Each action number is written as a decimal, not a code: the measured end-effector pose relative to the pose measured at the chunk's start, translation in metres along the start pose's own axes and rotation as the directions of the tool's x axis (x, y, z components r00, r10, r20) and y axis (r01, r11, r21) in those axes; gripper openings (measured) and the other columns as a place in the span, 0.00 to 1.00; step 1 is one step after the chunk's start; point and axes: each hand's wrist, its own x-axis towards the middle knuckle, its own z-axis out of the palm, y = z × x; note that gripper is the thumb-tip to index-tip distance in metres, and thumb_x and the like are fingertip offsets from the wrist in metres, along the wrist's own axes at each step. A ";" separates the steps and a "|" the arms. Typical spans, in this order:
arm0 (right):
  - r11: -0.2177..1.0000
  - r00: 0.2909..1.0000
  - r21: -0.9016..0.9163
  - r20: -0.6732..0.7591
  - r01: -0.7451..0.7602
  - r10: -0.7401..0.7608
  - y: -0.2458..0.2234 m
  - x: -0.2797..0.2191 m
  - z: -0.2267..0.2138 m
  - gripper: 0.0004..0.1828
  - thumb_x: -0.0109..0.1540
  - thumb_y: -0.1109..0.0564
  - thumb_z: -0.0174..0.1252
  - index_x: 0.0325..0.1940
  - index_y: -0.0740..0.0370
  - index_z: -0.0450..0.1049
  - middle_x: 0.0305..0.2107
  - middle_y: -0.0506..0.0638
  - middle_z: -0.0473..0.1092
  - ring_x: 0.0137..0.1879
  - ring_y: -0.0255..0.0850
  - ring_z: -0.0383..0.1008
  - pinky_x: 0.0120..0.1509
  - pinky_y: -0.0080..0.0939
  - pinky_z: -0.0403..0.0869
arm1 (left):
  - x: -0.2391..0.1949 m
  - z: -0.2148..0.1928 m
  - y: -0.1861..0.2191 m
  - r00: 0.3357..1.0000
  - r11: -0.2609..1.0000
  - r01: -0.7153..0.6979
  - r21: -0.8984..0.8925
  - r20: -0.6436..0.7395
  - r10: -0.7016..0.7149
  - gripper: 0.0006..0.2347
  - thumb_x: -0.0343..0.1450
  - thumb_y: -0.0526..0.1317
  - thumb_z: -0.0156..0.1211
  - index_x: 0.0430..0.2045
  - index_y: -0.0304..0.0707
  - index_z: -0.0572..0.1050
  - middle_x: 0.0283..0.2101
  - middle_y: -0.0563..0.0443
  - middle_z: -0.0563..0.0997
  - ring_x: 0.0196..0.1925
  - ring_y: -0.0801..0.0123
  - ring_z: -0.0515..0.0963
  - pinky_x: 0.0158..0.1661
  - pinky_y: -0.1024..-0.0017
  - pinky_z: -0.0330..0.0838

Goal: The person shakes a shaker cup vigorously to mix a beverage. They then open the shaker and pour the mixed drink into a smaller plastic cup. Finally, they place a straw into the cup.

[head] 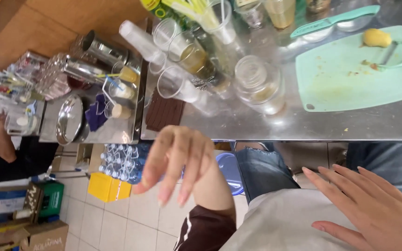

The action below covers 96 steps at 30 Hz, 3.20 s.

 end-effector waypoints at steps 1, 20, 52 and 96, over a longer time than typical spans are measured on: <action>1.000 0.999 0.000 0.027 -0.017 0.017 0.000 -0.002 0.001 0.58 0.52 0.15 0.43 0.80 0.42 0.51 0.62 0.37 0.67 0.69 0.39 0.67 0.71 0.46 0.67 | 0.005 0.003 -0.006 0.999 0.998 -0.041 -0.049 0.022 0.042 0.21 0.71 0.49 0.70 0.53 0.39 0.72 0.47 0.49 0.83 0.41 0.63 0.87 0.36 0.75 0.77; 0.999 0.926 0.044 0.375 0.021 -0.036 0.022 -0.010 0.028 0.65 0.53 0.08 0.48 0.84 0.37 0.37 0.67 0.36 0.57 0.71 0.41 0.58 0.70 0.48 0.61 | 0.013 0.027 -0.033 0.935 0.908 -0.351 -0.229 -0.141 0.326 0.10 0.71 0.42 0.73 0.42 0.46 0.79 0.39 0.54 0.85 0.35 0.66 0.88 0.32 0.77 0.72; 0.203 0.716 0.978 -0.178 0.052 0.675 0.052 0.196 0.091 0.71 0.48 0.54 0.81 0.80 0.50 0.36 0.61 0.59 0.50 0.67 0.55 0.58 0.72 0.61 0.71 | -0.190 -0.025 -0.086 0.131 -0.027 0.988 0.153 -0.727 0.674 0.11 0.75 0.37 0.61 0.50 0.42 0.74 0.44 0.55 0.80 0.48 0.72 0.79 0.49 0.72 0.71; -0.956 0.965 0.188 -0.176 0.225 0.192 0.059 0.126 0.053 0.61 0.54 0.40 0.75 0.80 0.54 0.45 0.62 0.68 0.62 0.61 0.65 0.69 0.58 0.72 0.70 | -0.180 -0.017 -0.090 0.185 -0.139 0.983 0.123 -0.727 0.661 0.10 0.71 0.29 0.61 0.45 0.41 0.77 0.38 0.50 0.81 0.39 0.64 0.81 0.40 0.70 0.76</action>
